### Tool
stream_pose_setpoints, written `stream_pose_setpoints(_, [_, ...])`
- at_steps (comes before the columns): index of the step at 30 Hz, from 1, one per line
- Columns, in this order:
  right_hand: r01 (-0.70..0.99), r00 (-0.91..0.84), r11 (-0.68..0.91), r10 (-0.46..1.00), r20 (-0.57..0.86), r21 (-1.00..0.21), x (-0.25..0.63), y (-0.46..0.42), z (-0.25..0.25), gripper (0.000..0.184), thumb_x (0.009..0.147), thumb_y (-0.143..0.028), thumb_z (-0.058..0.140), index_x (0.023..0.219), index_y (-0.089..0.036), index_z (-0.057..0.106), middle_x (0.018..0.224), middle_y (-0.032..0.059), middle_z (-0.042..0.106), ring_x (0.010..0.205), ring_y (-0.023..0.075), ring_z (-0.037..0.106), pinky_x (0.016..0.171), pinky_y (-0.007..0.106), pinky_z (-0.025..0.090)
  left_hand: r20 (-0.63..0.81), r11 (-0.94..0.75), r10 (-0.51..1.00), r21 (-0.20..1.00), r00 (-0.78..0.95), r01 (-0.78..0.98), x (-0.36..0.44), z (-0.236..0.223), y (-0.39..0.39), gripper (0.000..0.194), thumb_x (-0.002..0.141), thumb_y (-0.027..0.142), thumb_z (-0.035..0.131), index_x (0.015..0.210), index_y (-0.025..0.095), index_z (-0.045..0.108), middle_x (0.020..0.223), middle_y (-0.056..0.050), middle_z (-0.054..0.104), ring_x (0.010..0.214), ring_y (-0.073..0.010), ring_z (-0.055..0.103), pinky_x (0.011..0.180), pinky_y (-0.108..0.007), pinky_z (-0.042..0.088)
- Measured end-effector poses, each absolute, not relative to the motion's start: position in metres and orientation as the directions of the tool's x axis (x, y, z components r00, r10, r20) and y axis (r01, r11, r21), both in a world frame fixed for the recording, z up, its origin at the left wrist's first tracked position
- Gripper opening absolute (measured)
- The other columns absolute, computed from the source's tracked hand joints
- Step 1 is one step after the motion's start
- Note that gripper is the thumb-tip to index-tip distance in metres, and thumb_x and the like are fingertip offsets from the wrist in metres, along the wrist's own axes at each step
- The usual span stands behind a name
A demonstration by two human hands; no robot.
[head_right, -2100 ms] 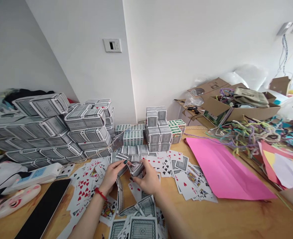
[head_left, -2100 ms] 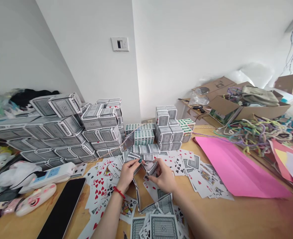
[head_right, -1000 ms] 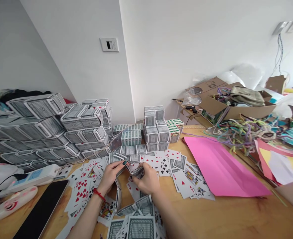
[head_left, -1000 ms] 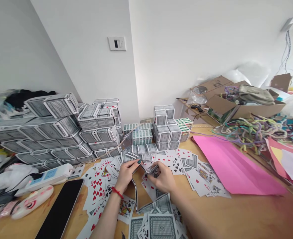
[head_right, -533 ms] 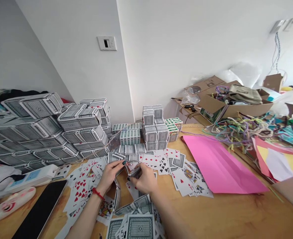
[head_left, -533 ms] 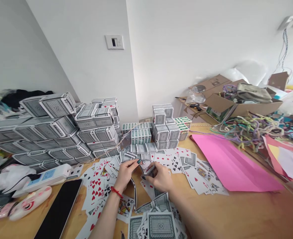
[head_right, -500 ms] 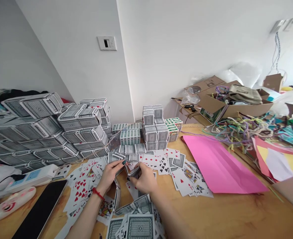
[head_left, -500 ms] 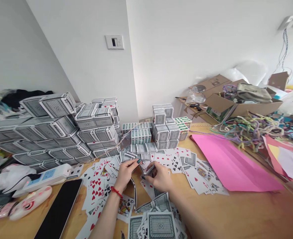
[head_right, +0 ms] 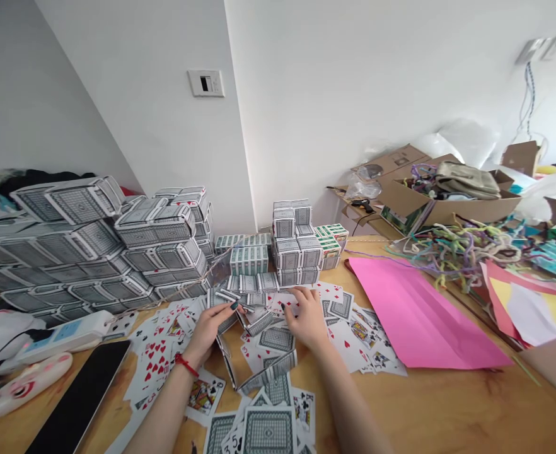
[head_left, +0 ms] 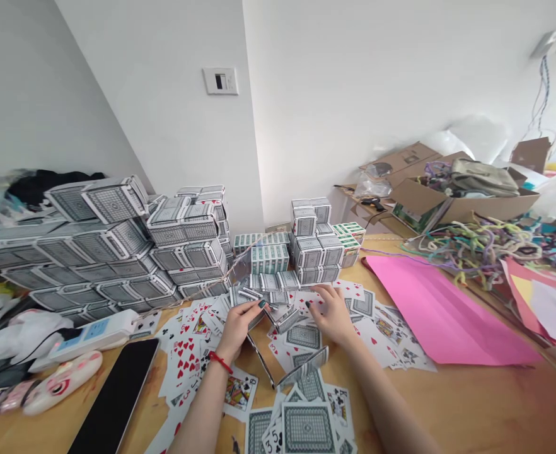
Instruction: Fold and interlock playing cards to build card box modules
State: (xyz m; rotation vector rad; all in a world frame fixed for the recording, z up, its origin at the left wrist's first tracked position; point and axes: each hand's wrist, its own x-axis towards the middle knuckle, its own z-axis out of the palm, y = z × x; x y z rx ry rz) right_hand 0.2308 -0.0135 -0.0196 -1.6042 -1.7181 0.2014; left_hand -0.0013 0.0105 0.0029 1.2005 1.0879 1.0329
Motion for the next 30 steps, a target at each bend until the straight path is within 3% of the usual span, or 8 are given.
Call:
stream_pose_setpoints(4, [0.882,0.048,0.091,0.959,0.28,-0.463,0.235,-0.012,-0.026,0.047,0.07,-0.029,0.06,0.117,-0.023,0.054,0.116,0.0097,0.054,0.106,0.032,0.041,0.085,0.047,0.032,-0.088,0.095,0.98,0.995,0.177,-0.034,0.0,0.006,0.01,0.024,0.07,0.034,0.064,0.081,0.016,0.074,0.089,-0.008,0.072,0.097,-0.027,0.06,0.083,-0.031,0.044])
stream_pose_setpoints(8, [0.822,0.096,0.045,0.972,0.216,-0.567,0.234,-0.01,-0.028,0.044,0.067,-0.028,0.064,0.11,-0.026,0.059,0.109,0.0075,0.055,0.104,0.0307,0.041,0.086,0.047,0.03,-0.098,0.109,0.979,0.993,0.178,-0.049,0.0,0.008,0.01,0.024,0.068,0.034,0.065,0.08,0.016,0.074,0.089,-0.009,0.072,0.097,-0.0276,0.06,0.082,-0.032,0.044])
stream_pose_setpoints(12, [0.487,0.221,0.085,0.951,0.216,-0.87,0.236,-0.004,-0.032,0.039,0.054,-0.024,0.072,0.092,-0.024,0.065,0.097,0.006,0.057,0.098,0.0283,0.045,0.087,0.044,0.032,-0.111,0.124,0.98,0.989,0.165,-0.074,-0.001,0.006,0.01,0.024,0.066,0.034,0.067,0.081,0.016,0.074,0.089,-0.009,0.072,0.097,-0.0274,0.061,0.081,-0.032,0.045])
stream_pose_setpoints(14, [0.328,0.231,0.113,0.953,0.195,-0.938,0.238,-0.002,-0.033,0.03,0.054,-0.027,0.072,0.083,-0.022,0.064,0.085,0.0041,0.058,0.085,0.0235,0.051,0.08,0.038,0.038,-0.12,0.135,0.981,0.987,0.152,-0.09,-0.001,0.006,0.01,0.024,0.066,0.034,0.067,0.081,0.016,0.074,0.088,-0.009,0.072,0.096,-0.0269,0.061,0.081,-0.031,0.045])
stream_pose_setpoints(16, [0.241,0.212,0.116,0.963,0.169,-0.964,0.238,0.0,-0.035,0.022,0.06,-0.034,0.069,0.075,-0.02,0.063,0.073,0.0024,0.058,0.07,0.0189,0.053,0.068,0.033,0.041,-0.133,0.149,0.981,0.982,0.14,-0.112,-0.002,0.006,0.009,0.025,0.065,0.035,0.067,0.08,0.016,0.074,0.087,-0.009,0.072,0.093,-0.0266,0.062,0.08,-0.031,0.045])
stream_pose_setpoints(19, [0.092,0.212,0.104,0.97,0.122,-0.99,0.239,0.001,-0.036,0.025,0.064,-0.042,0.066,0.069,-0.018,0.061,0.065,0.0022,0.059,0.06,0.0157,0.052,0.056,0.028,0.041,-0.155,0.174,0.98,0.972,0.128,-0.155,-0.002,0.007,0.009,0.028,0.064,0.037,0.067,0.08,0.015,0.073,0.085,-0.009,0.073,0.088,-0.0266,0.064,0.075,-0.031,0.047])
stream_pose_setpoints(25, [-0.141,0.27,0.079,0.962,0.039,-0.987,0.241,0.003,-0.039,0.033,0.062,-0.045,0.07,0.081,-0.018,0.066,0.057,-0.0007,0.056,0.047,0.011,0.044,0.044,0.023,0.032,-0.188,0.211,0.975,0.949,0.114,-0.234,-0.003,0.007,0.01,0.029,0.061,0.035,0.069,0.08,0.013,0.073,0.079,-0.009,0.073,0.077,-0.0251,0.066,0.069,-0.031,0.048])
stream_pose_setpoints(30, [-0.278,0.277,0.099,0.961,0.019,-0.956,0.241,0.003,-0.036,0.029,0.06,-0.043,0.072,0.074,-0.019,0.066,0.062,0.0006,0.059,0.052,0.0118,0.046,0.046,0.023,0.033,-0.195,0.218,0.974,0.943,0.115,-0.253,-0.002,0.006,0.01,0.025,0.061,0.031,0.069,0.078,0.013,0.073,0.078,-0.009,0.073,0.075,-0.0233,0.066,0.071,-0.03,0.047])
